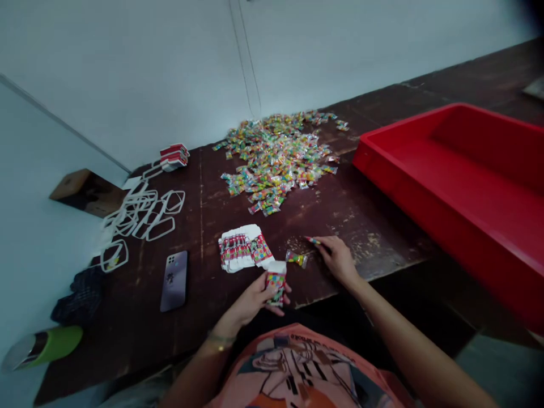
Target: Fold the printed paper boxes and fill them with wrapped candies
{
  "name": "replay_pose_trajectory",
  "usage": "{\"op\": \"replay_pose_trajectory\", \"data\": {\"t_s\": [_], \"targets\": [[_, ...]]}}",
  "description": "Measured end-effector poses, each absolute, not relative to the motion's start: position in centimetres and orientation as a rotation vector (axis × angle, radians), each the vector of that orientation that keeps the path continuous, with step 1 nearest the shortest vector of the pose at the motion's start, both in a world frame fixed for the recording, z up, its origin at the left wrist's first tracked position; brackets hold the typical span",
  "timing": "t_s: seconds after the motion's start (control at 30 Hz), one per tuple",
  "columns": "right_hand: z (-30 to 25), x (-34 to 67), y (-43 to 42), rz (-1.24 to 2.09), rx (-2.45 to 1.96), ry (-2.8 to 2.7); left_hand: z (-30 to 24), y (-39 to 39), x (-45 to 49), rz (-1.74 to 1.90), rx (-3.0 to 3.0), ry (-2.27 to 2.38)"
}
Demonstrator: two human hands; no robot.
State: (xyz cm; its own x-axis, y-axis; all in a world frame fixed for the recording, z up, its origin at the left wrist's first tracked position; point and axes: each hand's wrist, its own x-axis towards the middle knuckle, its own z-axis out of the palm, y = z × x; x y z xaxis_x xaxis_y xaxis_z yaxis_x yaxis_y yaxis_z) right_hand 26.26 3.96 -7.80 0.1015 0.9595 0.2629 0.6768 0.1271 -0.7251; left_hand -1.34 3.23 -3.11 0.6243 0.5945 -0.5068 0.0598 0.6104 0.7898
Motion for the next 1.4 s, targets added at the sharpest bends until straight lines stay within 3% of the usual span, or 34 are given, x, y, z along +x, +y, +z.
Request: {"op": "replay_pose_trajectory", "data": {"t_s": [0.23, 0.47, 0.63, 0.7, 0.83, 1.0, 1.1, 1.4], "targets": [[-0.4, 25.3, 2.6, 1.021, -1.338, -1.758, -4.4, 3.9, 3.5, 0.345, 1.069, 0.896], [-0.3, 23.8, 2.8, 0.827, -1.269, -2.125, -3.6, 2.6, 2.7, 0.354, 1.215, 0.951], [0.3, 22.9, 1.9, 0.409, -1.375, -2.219, -3.2, 2.2, 1.8, 0.325, 1.233, 0.976], [1.1, 22.9, 1.9, 0.437, -1.3, -2.28, -2.9, 2.0, 1.8, 0.319, 1.279, 0.969], [1.4, 22.5, 1.5, 0.913, -0.991, -2.216, -2.4, 1.9, 2.2, 0.356, 1.204, 0.955], [-1.5, 21.0, -0.2, 1.575, -1.131, -1.076, -2.6, 1.6, 2.6, 0.438, 1.018, 0.957], [-3.1, 20.3, -0.8, 1.837, -1.071, -0.77, -2.8, 1.5, 2.7, 0.416, 0.987, 0.922], [-1.3, 21.5, -0.3, 1.39, -1.025, -1.584, -2.8, 2.6, 2.8, 0.427, 1.045, 0.931]]}}
